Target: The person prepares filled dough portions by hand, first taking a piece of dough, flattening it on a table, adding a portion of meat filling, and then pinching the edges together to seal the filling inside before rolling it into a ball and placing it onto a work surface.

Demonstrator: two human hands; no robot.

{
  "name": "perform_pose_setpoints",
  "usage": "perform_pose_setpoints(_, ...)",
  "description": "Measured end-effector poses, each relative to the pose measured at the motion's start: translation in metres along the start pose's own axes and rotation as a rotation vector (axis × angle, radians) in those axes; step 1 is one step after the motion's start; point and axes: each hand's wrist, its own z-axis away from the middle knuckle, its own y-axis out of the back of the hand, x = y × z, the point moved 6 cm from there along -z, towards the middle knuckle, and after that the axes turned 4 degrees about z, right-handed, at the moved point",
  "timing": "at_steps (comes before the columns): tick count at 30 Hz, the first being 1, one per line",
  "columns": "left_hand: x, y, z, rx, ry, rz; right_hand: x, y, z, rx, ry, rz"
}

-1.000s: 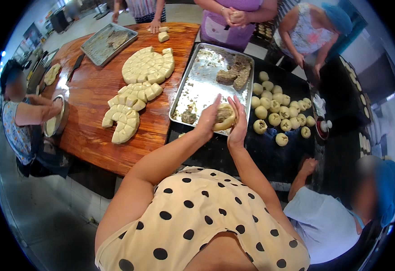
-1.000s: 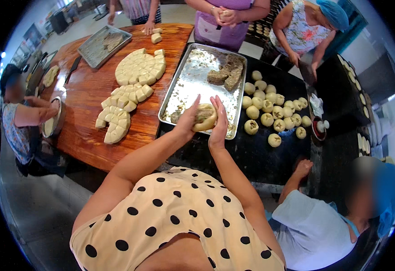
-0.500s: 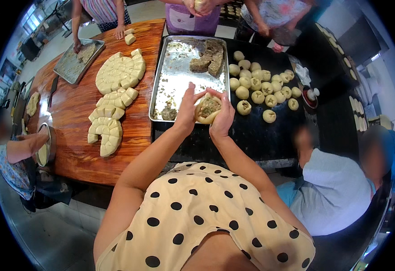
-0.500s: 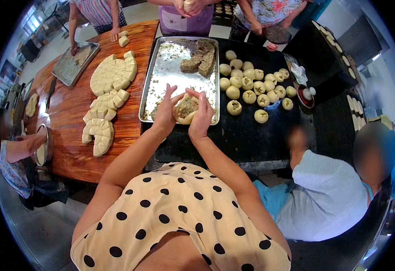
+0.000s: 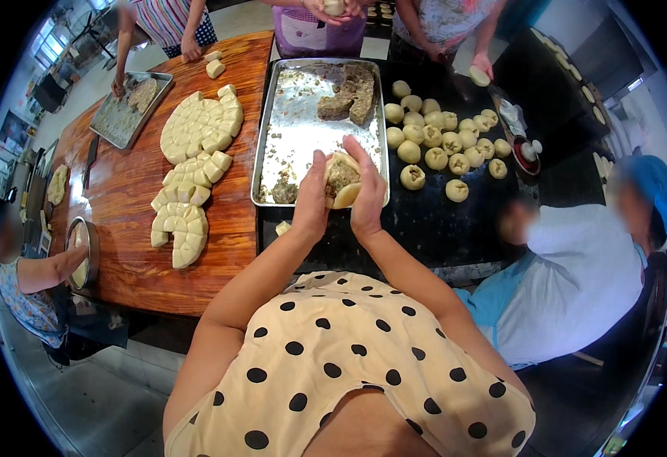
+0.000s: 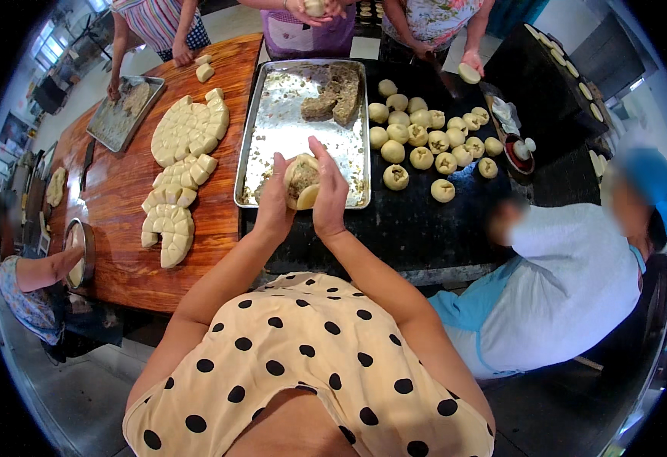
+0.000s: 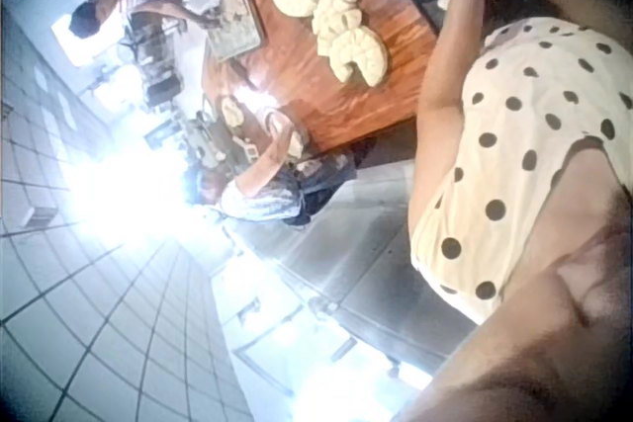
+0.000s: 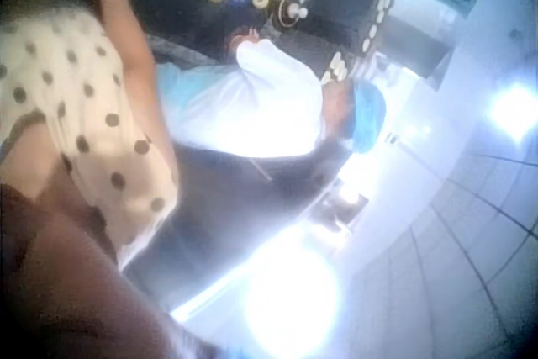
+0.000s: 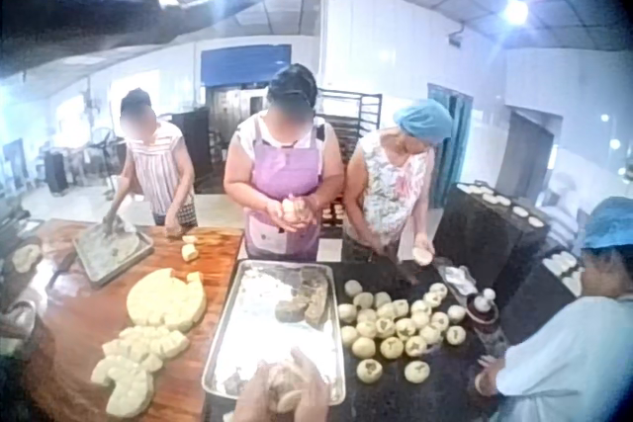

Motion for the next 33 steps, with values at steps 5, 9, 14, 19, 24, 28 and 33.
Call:
perform_pose_setpoints(5,-0.004,-0.004,-0.003,0.08,-0.003,0.002,0.003,-0.003,-0.009,-0.092,0.081,0.328)
perform_pose_setpoints(9,-0.006,-0.004,-0.007,0.053,-0.183,-0.298,0.0,-0.004,0.0,-0.028,0.386,0.528)
perform_pose_setpoints(14,-0.006,0.003,-0.018,0.034,0.023,-0.217,-0.004,-0.002,-0.009,-0.024,0.294,0.386)
perform_pose_setpoints(19,0.023,-0.034,-0.007,-0.059,0.032,0.169,-0.018,-0.007,-0.017,0.074,0.169,0.026)
perform_pose_setpoints(24,0.002,-0.028,-0.004,0.028,-0.155,-0.086,-0.01,-0.005,-0.01,0.016,0.233,0.386)
perform_pose_setpoints(28,0.0,-0.021,-0.009,-0.008,-0.182,-0.165,-0.009,-0.006,-0.009,-0.1,0.467,0.549)
perform_pose_setpoints(33,0.018,-0.016,-0.006,0.01,0.043,-0.158,0.001,0.0,-0.017,-0.12,0.123,0.172)
